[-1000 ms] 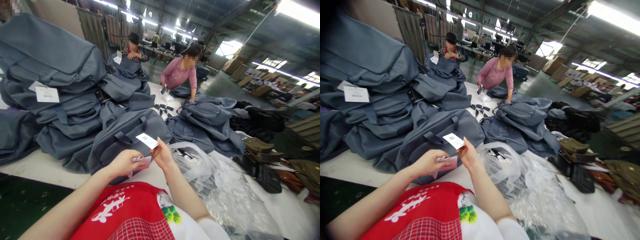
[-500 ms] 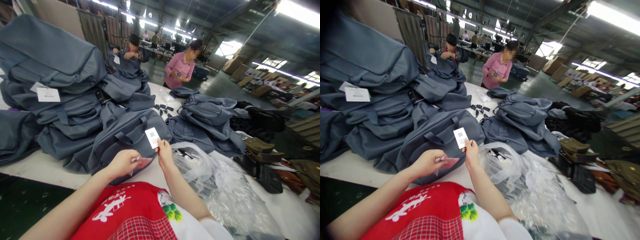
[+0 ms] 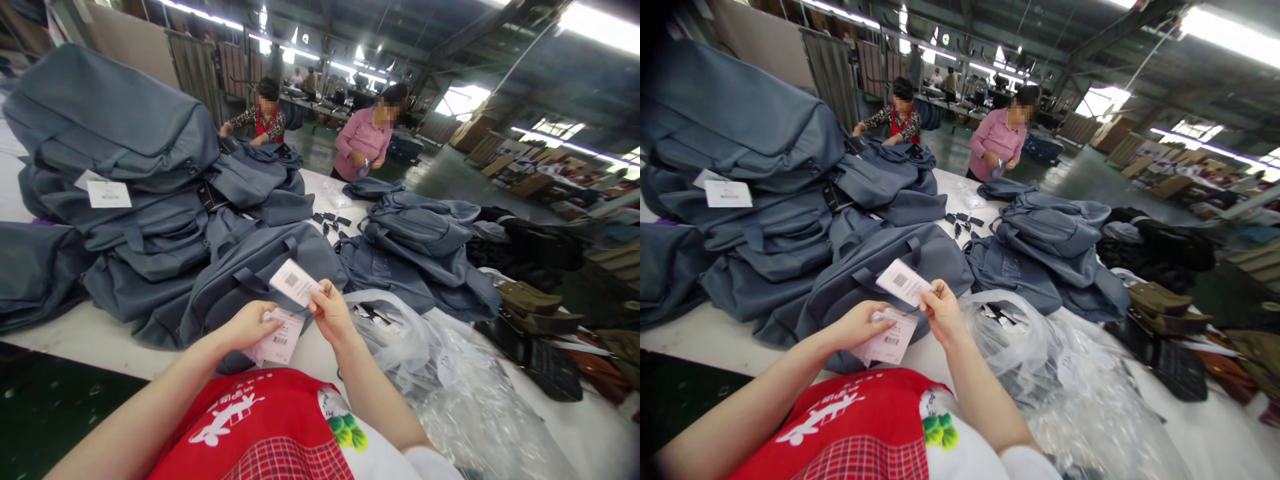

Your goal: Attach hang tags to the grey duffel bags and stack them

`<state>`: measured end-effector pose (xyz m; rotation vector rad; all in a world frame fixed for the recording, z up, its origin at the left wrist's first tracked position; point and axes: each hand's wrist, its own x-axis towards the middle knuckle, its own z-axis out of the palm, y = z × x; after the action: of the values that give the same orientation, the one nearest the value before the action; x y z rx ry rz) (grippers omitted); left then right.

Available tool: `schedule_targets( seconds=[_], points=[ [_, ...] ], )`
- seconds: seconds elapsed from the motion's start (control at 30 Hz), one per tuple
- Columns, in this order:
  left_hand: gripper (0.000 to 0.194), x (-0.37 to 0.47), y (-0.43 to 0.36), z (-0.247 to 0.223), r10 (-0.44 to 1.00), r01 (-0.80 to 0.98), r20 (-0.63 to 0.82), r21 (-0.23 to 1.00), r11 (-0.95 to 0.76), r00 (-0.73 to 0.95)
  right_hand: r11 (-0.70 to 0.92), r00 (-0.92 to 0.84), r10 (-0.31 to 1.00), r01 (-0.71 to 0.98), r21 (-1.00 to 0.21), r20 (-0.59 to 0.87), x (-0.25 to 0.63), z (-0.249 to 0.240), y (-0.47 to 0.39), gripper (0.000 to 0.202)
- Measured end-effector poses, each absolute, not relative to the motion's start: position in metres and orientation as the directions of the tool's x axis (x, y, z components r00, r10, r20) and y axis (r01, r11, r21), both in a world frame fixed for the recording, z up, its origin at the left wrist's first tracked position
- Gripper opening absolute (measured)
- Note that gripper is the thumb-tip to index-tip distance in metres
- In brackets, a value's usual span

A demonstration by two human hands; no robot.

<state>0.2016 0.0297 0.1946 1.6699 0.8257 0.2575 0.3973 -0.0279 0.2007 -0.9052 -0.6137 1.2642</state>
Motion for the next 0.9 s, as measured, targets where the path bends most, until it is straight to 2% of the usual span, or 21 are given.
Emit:
schedule_targets(
  seconds=[0.13,0.2,0.27,0.37,0.43,0.53,0.6,0.73,0.9],
  points=[
    [0.030,0.199,0.033,0.195,0.493,0.242,-0.372,0.920,0.308,0.787,-0.031,0.036,0.998,-0.438,-0.898,-0.051,0.403,0.202,-0.031,0.032],
    [0.027,0.197,0.034,0.196,0.449,0.195,-0.403,0.876,0.440,0.798,-0.019,-0.065,0.998,-0.352,-0.936,0.005,0.407,0.203,-0.032,0.022],
    [0.027,0.196,0.034,0.196,0.428,0.159,-0.431,0.828,0.538,0.795,0.023,-0.146,0.987,-0.309,-0.951,0.071,0.408,0.204,-0.033,0.010],
    [0.033,0.198,0.032,0.194,0.427,0.131,-0.469,0.777,0.615,0.773,0.033,-0.209,0.974,-0.267,-0.963,0.091,0.407,0.205,-0.035,0.013],
    [0.036,0.200,0.030,0.191,0.435,0.133,-0.465,0.786,0.604,0.771,0.032,-0.226,0.971,-0.184,-0.982,0.074,0.405,0.205,-0.036,0.013],
    [0.035,0.202,0.027,0.189,0.452,0.175,-0.411,0.861,0.477,0.792,0.072,-0.263,0.962,-0.034,-0.997,0.079,0.402,0.204,-0.037,0.010],
    [0.034,0.201,0.026,0.189,0.451,0.191,-0.380,0.892,0.411,0.807,0.065,-0.226,0.972,-0.005,-0.998,0.064,0.402,0.202,-0.036,0.011],
    [0.040,0.193,0.032,0.197,0.387,0.194,-0.342,0.907,0.373,0.856,-0.025,-0.027,0.999,-0.135,-0.991,-0.021,0.405,0.198,-0.030,0.012],
    [0.043,0.181,0.042,0.206,0.311,0.236,-0.318,0.932,0.275,0.895,-0.012,0.178,0.982,-0.292,-0.956,-0.067,0.410,0.193,-0.023,0.011]
  ],
)
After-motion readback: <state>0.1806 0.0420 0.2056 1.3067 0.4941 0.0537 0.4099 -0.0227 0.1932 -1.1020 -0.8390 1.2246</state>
